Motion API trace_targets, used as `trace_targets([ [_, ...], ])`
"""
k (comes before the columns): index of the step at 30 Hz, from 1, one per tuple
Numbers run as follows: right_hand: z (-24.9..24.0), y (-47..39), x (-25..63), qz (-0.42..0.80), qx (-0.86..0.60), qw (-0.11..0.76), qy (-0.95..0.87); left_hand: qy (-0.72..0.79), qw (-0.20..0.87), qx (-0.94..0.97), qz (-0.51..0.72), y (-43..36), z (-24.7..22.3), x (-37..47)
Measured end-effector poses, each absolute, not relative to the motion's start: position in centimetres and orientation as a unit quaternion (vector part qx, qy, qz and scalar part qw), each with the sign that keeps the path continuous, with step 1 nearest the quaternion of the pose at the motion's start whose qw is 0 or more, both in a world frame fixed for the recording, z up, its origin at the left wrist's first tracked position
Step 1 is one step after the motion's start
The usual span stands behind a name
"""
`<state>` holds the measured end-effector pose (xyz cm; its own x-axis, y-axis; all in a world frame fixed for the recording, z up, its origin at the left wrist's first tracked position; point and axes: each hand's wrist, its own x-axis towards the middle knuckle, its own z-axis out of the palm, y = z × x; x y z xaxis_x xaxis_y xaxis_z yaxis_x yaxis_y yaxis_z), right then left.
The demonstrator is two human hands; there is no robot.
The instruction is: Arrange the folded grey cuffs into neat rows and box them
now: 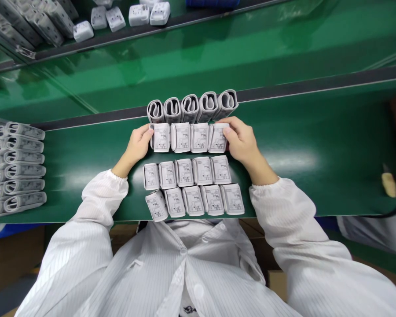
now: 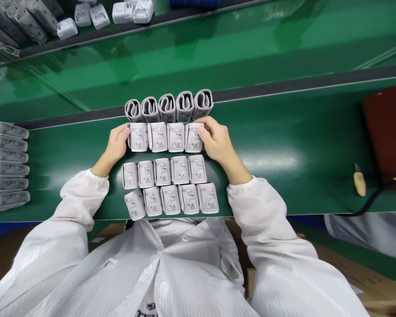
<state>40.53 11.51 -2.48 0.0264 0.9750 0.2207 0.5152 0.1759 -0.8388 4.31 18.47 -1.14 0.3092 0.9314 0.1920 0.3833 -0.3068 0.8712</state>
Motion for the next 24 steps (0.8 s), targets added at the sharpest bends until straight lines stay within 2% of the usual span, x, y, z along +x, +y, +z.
trace_targets([
  [24,-2.48,11.62,40.07,0.285,-0.570,0.431,-0.639,0.456,0.369,0.722,0.367,18.48,-0.94,4.29],
])
